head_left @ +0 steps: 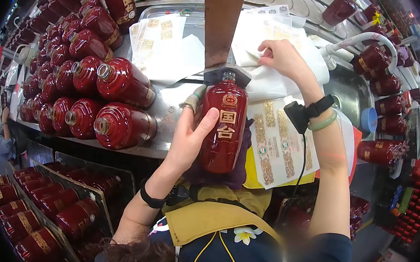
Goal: Applying and smoothing adhesive labels onto red liquor bottles on a factory production line.
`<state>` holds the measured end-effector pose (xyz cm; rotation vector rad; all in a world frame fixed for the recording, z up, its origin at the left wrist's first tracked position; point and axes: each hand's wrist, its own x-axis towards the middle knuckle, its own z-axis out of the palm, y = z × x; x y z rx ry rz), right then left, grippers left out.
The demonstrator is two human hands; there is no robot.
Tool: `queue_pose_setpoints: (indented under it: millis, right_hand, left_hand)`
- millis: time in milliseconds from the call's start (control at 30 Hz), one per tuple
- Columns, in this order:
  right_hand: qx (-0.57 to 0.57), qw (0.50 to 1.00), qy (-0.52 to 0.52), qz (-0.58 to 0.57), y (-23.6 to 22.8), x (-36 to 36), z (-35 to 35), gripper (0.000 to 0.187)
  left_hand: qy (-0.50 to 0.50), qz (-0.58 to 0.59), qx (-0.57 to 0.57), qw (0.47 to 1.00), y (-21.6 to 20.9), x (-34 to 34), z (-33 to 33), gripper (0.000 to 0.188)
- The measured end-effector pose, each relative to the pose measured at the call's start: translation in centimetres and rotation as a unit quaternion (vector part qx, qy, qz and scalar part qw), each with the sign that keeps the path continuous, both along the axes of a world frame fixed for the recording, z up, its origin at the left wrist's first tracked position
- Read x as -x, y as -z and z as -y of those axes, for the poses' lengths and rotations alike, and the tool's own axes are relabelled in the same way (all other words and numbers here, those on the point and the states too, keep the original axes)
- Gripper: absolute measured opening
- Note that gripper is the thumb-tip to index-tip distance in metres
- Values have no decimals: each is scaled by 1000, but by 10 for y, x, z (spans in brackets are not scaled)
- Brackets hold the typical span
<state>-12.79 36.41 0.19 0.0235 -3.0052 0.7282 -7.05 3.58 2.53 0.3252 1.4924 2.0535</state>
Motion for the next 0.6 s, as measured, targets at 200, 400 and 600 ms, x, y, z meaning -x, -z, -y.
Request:
queue_pose_setpoints:
  millis: [200,400,600]
  right_hand:
    - [50,997,62,-24,0,0,0,18]
    - [88,983,125,-103,-15,5,-17,18]
    - [43,977,132,-163,-41,13,-33,18]
  left_hand:
    - [-5,3,-7,1000,8,0,4,65]
    - [-6,5,-4,1000,6,-1,3,67]
    - [-2,-3,0,1000,8,-1,4,68]
